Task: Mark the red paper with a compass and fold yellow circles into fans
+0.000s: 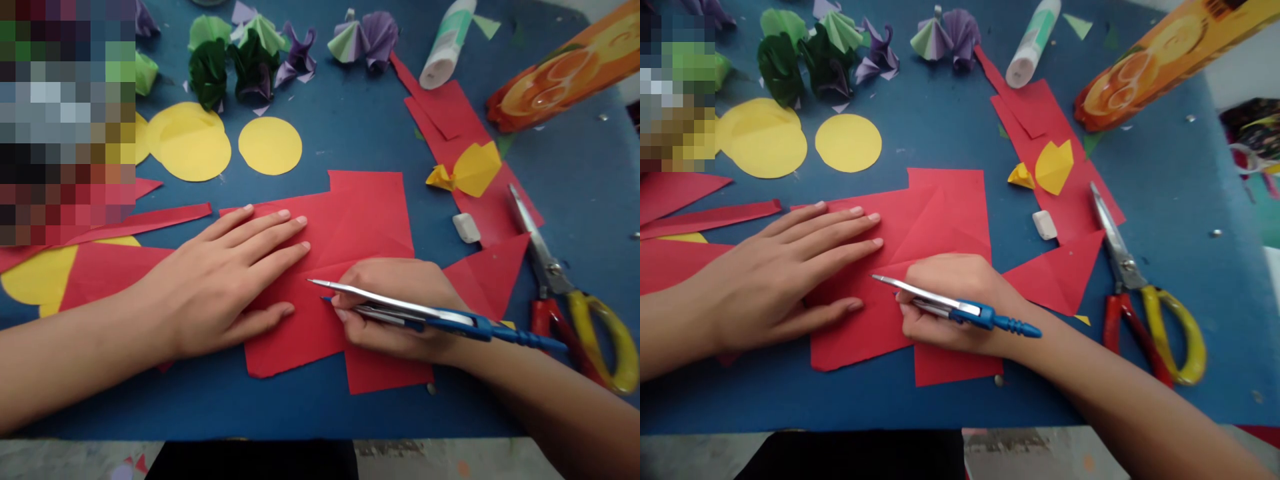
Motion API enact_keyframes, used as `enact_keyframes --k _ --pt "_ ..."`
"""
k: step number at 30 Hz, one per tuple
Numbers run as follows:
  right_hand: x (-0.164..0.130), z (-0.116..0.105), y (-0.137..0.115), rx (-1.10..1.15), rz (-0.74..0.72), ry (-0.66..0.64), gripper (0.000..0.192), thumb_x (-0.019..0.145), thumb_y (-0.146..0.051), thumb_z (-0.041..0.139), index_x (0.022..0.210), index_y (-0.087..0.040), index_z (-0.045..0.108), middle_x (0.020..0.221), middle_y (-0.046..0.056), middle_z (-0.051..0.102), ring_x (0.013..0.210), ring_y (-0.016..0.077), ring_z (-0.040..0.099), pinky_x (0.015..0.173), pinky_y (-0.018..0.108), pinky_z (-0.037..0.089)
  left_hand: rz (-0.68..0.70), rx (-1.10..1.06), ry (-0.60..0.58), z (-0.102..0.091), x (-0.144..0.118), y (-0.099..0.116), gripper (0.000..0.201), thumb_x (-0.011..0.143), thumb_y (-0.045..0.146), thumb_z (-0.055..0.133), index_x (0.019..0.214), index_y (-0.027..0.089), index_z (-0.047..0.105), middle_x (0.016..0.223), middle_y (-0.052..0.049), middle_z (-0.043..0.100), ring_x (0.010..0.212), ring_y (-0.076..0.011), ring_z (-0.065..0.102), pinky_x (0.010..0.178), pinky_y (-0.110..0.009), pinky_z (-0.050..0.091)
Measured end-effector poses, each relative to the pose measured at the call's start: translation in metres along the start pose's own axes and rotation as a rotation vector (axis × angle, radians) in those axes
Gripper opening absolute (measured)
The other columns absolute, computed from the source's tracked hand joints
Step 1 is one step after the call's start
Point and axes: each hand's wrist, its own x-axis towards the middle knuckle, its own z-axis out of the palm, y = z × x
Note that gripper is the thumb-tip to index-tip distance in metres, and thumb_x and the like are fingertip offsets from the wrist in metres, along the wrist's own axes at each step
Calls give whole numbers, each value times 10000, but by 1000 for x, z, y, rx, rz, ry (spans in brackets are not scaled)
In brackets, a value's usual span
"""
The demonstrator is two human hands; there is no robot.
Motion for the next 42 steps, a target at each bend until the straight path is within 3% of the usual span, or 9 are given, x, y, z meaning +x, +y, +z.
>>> enact_keyframes --k 4,15,22,30,33,35,39,42 --pt "-1 0 3 10 -21 -41 186 726 -144 477 591 -201 591 569 -17 633 523 109 583 507 218 405 3 3 3 0 -1 0 491 931 404 401 1337 129 437 1463 -108 373 1361 -250 329 1133 -455 242" --pt "-3 0 5 64 -25 15 154 717 -138 469 613 -202 562 575 -20 631 509 108 571 494 214 405 40 -6 7 2 0 -3 496 928 401 416 1338 122 432 1463 -123 369 1359 -262 330 1132 -466 239" --pt "-2 0 5 63 10 1 144 712 -154 471 601 -216 539 570 -15 632 503 122 573 479 228 416 -7 -29 -16 0 1 -1 490 925 411 404 1332 141 449 1468 -106 364 1362 -267 324 1136 -478 229" --pt "-2 -5 4 313 120 1 102 704 -108 533 687 -203 565 646 -35 661 546 90 619 526 175 473 -8 -15 -26 -3 1 1 495 921 402 413 1334 131 444 1466 -112 367 1361 -259 325 1137 -458 232" --pt "-4 -4 4 346 99 -3 121 711 -89 541 724 -208 564 662 -44 641 540 81 597 520 173 463 5 -10 -25 -2 0 -1 495 924 410 410 1340 144 439 1472 -109 356 1362 -267 322 1137 -470 226" --pt "-5 -3 4 340 101 65 123 756 -92 537 784 -209 560 704 -37 630 568 82 589 549 179 473 20 -9 -20 -1 0 -3 504 922 416 415 1347 144 425 1474 -109 353 1365 -263 318 1139 -469 225" --pt "-5 0 8 133 185 340 119 872 -147 487 964 -203 539 866 32 606 779 143 604 692 255 513 9 -5 2 0 0 -3 595 903 460 442 1372 101 359 1454 -136 380 1353 -252 341 1127 -454 262" --pt "-5 3 11 -16 232 310 221 868 -118 450 1067 -176 527 967 86 586 892 188 603 716 292 530 -18 23 42 0 -1 0 637 889 460 463 1383 83 324 1460 -163 359 1347 -262 349 1111 -464 291"
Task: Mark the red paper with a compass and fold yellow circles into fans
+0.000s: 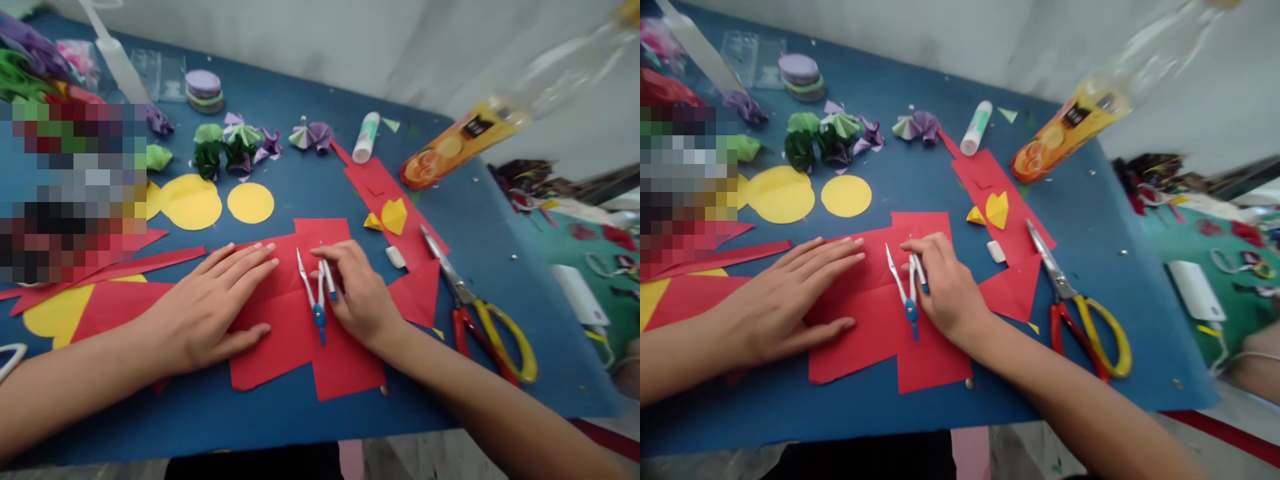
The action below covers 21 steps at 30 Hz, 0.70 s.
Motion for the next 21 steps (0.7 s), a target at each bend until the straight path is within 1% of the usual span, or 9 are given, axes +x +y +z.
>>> enact_keyframes --k 4,7,9,12,13,15,17,19,21 --pt "0 4 0 -34 -41 -85 438 838 -60 388 1264 -151 432 1026 107 599 890 194 618 725 317 540 46 19 43 -1 -1 5 619 877 393 497 1410 140 308 1492 -166 291 1364 -273 319 1095 -459 318" --pt "6 -10 5 -81 -100 -118 457 888 -121 384 1343 -167 370 1030 100 625 905 188 629 742 316 536 153 -32 13 -2 -2 6 616 858 365 532 1420 236 316 1504 -133 275 1378 -282 289 1078 -466 336" --pt "11 -32 13 -252 -67 -121 361 897 -147 398 1248 -150 486 1064 130 636 981 223 619 798 359 518 223 -84 -28 -2 -1 6 601 856 369 535 1414 273 333 1507 -110 273 1373 -287 298 1076 -472 335" --pt "16 -71 26 -525 233 -174 203 840 -223 543 991 -112 620 888 138 674 799 255 653 654 361 516 268 -152 -61 -3 0 6 560 862 399 514 1388 257 385 1493 -92 314 1350 -278 347 1096 -465 307" --pt "16 -81 30 -554 291 -239 163 825 -232 563 907 -111 637 827 130 680 732 248 655 604 345 507 256 -170 -59 -4 0 7 534 864 402 508 1365 242 415 1481 -90 343 1343 -269 361 1103 -461 297" --pt "14 -91 33 -534 309 -325 126 827 -211 557 840 -128 650 784 97 692 677 213 657 584 306 501 218 -200 -39 -6 -1 8 454 873 410 494 1280 208 491 1434 -96 422 1314 -257 404 1105 -455 296" --pt "10 -90 31 -515 279 -338 138 846 -184 526 866 -134 653 840 92 703 735 200 669 652 302 516 172 -217 -4 -8 -2 10 391 876 437 488 1158 172 548 1367 -116 486 1267 -257 454 1087 -442 325" --pt "4 -79 22 -506 236 -266 167 858 -179 508 947 -127 639 948 117 695 857 214 667 758 333 522 127 -227 39 -9 -3 11 382 858 478 510 1037 145 570 1283 -138 534 1227 -268 483 1059 -425 361" --pt "-2 -64 7 -411 155 -171 190 856 -185 517 1008 -122 614 975 124 686 882 210 662 785 343 529 91 -236 77 -9 -5 11 379 829 484 548 973 134 568 1231 -150 557 1213 -279 488 1040 -422 380"
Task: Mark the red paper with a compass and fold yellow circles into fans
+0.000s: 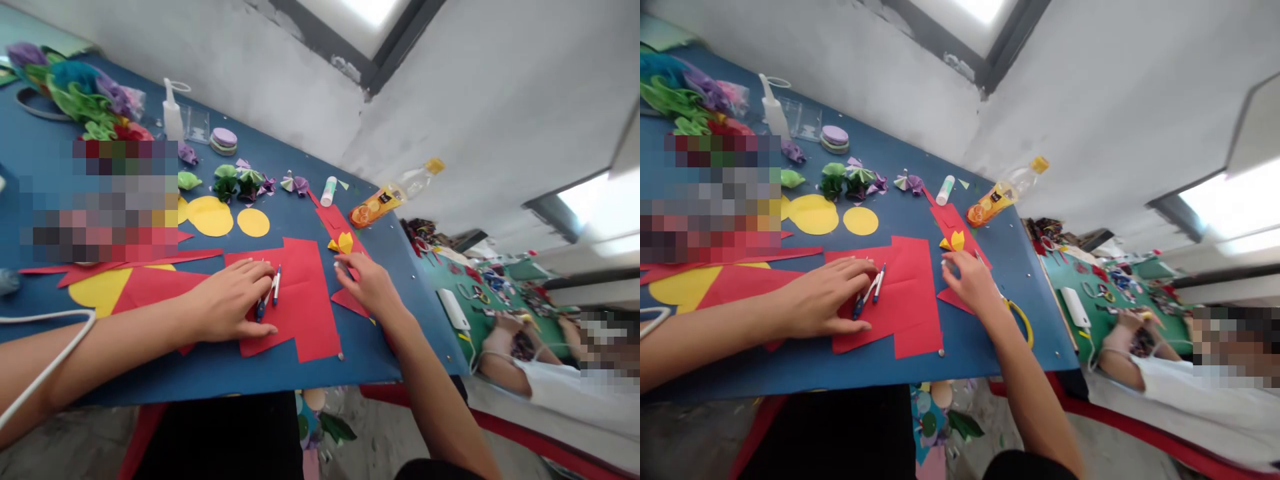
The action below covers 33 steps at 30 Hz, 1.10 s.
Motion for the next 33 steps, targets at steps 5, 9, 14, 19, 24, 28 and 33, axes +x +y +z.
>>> enact_keyframes --k 5,9,14,19,24,28,33 --pt "-9 22 -52 266 -346 -7 116 849 -171 544 922 -171 634 881 73 697 819 167 659 749 314 560 -19 12 47 8 -4 -2 403 825 213 494 1220 132 498 1358 -151 475 1281 -264 432 1069 -428 343" --pt "-6 35 -65 308 -441 45 130 844 -160 554 913 -183 662 906 90 698 866 184 655 757 342 571 -26 54 16 13 -5 -5 479 861 300 475 1325 182 451 1447 -149 382 1346 -296 345 1090 -489 279" --pt "-2 37 -61 301 -539 16 102 854 -155 565 874 -160 665 878 99 684 812 172 645 721 328 571 -92 31 -17 13 -3 -7 565 823 478 529 1289 162 485 1480 -159 323 1396 -306 230 1119 -511 184" --pt "0 33 -59 230 -596 -16 113 871 -179 551 905 -165 659 878 94 676 810 177 638 706 336 571 -111 5 -50 12 -1 -8 586 801 488 550 1288 168 486 1491 -162 293 1405 -310 197 1125 -515 147" --pt "0 34 -59 212 -599 44 88 853 -141 568 888 -134 648 863 107 666 797 179 632 699 322 568 -125 4 -72 11 0 -8 595 798 493 545 1291 165 482 1494 -168 283 1401 -336 193 1121 -536 136" --pt "-2 36 -58 229 -607 67 86 859 -148 563 881 -133 645 851 102 659 790 172 631 695 302 567 -153 14 -76 12 1 -7 591 776 522 564 1270 204 499 1502 -141 280 1401 -373 159 1116 -565 114" --pt "-4 38 -57 251 -563 57 108 869 -164 551 894 -157 656 880 93 664 812 168 637 708 297 569 -150 31 -78 12 1 -7 589 780 531 559 1271 210 496 1504 -128 284 1403 -373 154 1114 -574 121"
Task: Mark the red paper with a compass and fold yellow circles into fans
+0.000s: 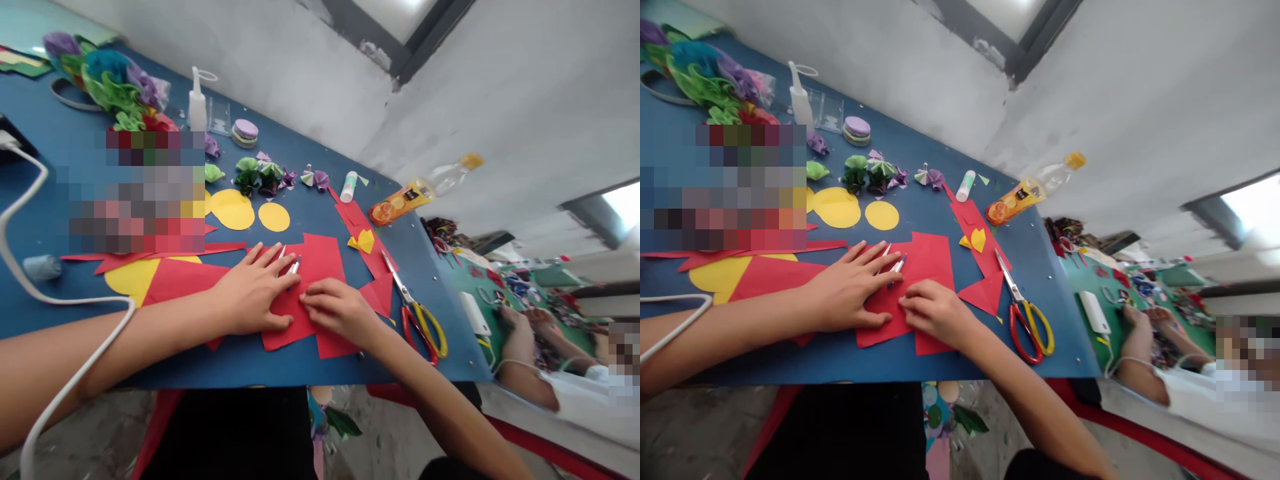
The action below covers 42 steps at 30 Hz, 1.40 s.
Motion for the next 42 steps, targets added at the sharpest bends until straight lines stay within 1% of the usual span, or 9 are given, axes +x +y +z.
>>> enact_keyframes --k 7,14,18,24,30,33,36,39,42 --pt "0 -1 -3 71 37 -2 119 870 -173 558 915 -159 667 906 88 672 848 166 648 748 289 564 -7 0 10 -2 -1 0 595 777 544 569 1233 168 505 1483 -134 327 1395 -369 192 1118 -566 153" --pt "-6 -22 37 -305 398 122 192 895 -194 484 981 -118 638 992 142 651 933 246 633 796 397 539 -20 -2 111 -3 -2 2 357 882 307 466 1203 156 502 1304 -100 541 1315 -320 374 1083 -549 268" --pt "4 -21 33 -430 217 77 244 911 -178 449 1067 -93 617 840 105 655 789 201 626 701 322 518 1 10 225 1 0 1 272 878 208 448 1133 151 526 1131 -88 620 1110 -254 546 1029 -496 360" --pt "37 -7 17 -503 -231 -194 242 915 -100 399 1008 -115 621 623 11 627 515 139 533 486 292 336 49 -93 298 2 0 -1 251 854 100 443 1091 151 508 1105 -88 621 1013 -202 574 884 -344 481" --pt "42 -15 32 -518 -202 -156 205 836 -92 414 726 -158 573 563 16 585 489 135 509 491 287 313 -5 -37 327 0 -1 3 350 879 271 509 1203 157 443 1320 -126 500 1214 -252 471 1012 -441 409" --pt "42 -20 44 -341 108 97 118 811 -155 447 788 -174 561 562 -10 576 508 120 534 490 243 341 -31 -11 384 1 -3 5 582 884 328 494 1372 109 265 1446 -168 353 1346 -252 326 1078 -432 352" --pt "46 -16 46 88 430 327 63 800 -223 483 778 -185 528 581 -18 577 506 115 555 502 230 393 -57 69 381 3 -3 5 705 884 386 481 1424 53 172 1491 -193 272 1403 -255 214 1125 -435 279" --pt "51 -2 41 758 542 258 150 800 -332 537 795 -185 507 594 -9 619 471 110 558 488 232 434 -46 191 214 4 -1 4 568 900 465 436 1337 103 413 1480 -155 325 1404 -279 215 1147 -493 184" --pt "53 11 37 1129 592 231 230 725 -369 638 793 -182 522 567 -18 635 452 97 545 476 215 428 -34 204 47 2 1 12 608 911 511 378 1363 104 407 1473 -162 323 1394 -282 245 1142 -516 155"
